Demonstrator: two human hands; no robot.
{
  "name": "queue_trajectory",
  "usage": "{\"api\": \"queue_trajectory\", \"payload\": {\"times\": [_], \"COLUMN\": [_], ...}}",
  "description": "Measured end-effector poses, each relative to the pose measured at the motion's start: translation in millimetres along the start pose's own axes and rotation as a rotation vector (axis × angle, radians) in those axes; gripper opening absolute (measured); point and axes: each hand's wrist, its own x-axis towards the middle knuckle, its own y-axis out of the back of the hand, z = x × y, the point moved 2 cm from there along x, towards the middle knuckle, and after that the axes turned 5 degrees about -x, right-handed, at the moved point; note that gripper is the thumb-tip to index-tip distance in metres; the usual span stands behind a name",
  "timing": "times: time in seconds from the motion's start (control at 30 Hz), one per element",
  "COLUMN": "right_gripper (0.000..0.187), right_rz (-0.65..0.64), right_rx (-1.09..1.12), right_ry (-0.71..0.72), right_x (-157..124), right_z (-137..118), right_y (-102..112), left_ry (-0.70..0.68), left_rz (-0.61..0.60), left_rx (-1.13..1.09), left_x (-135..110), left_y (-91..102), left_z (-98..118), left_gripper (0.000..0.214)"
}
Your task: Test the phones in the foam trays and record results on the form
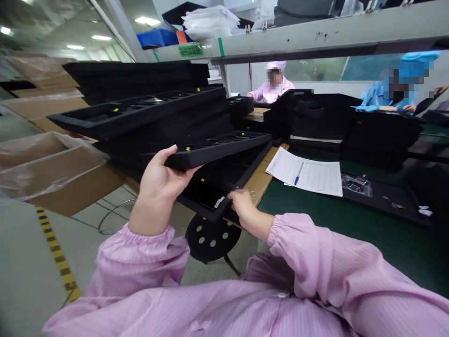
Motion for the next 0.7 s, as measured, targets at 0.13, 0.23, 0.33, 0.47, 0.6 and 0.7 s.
{"api": "queue_trajectory", "payload": {"times": [0.13,0.23,0.33,0.47,0.6,0.7], "right_gripper": [0.024,0.024,0.011,0.011,0.022,0.035], "right_rz": [-0.193,-0.24,-0.184,-0.039,0.031,0.134], "right_rx": [0.128,0.236,0.289,0.325,0.333,0.312], "right_ry": [-0.275,-0.275,-0.181,-0.038,0.042,0.013], "right_x": [-21,-22,-21,-39,-88,-144], "right_z": [22,18,5,-8,-3,14], "right_y": [-12,-31,-42,-23,30,83], "left_ry": [0.013,0.0,-0.011,-0.021,-0.021,-0.059], "left_rz": [0.021,0.057,0.114,0.175,0.199,0.16], "left_rx": [-0.003,-0.012,-0.036,-0.08,-0.014,0.088], "left_x": [-2,-3,-3,0,4,6], "left_y": [2.9,3.9,5.7,10.5,19.7,29.9], "left_z": [-6,-10,-10,-7,-12,-18], "left_gripper": [0.002,0.008,0.012,0.01,0.01,0.011]}}
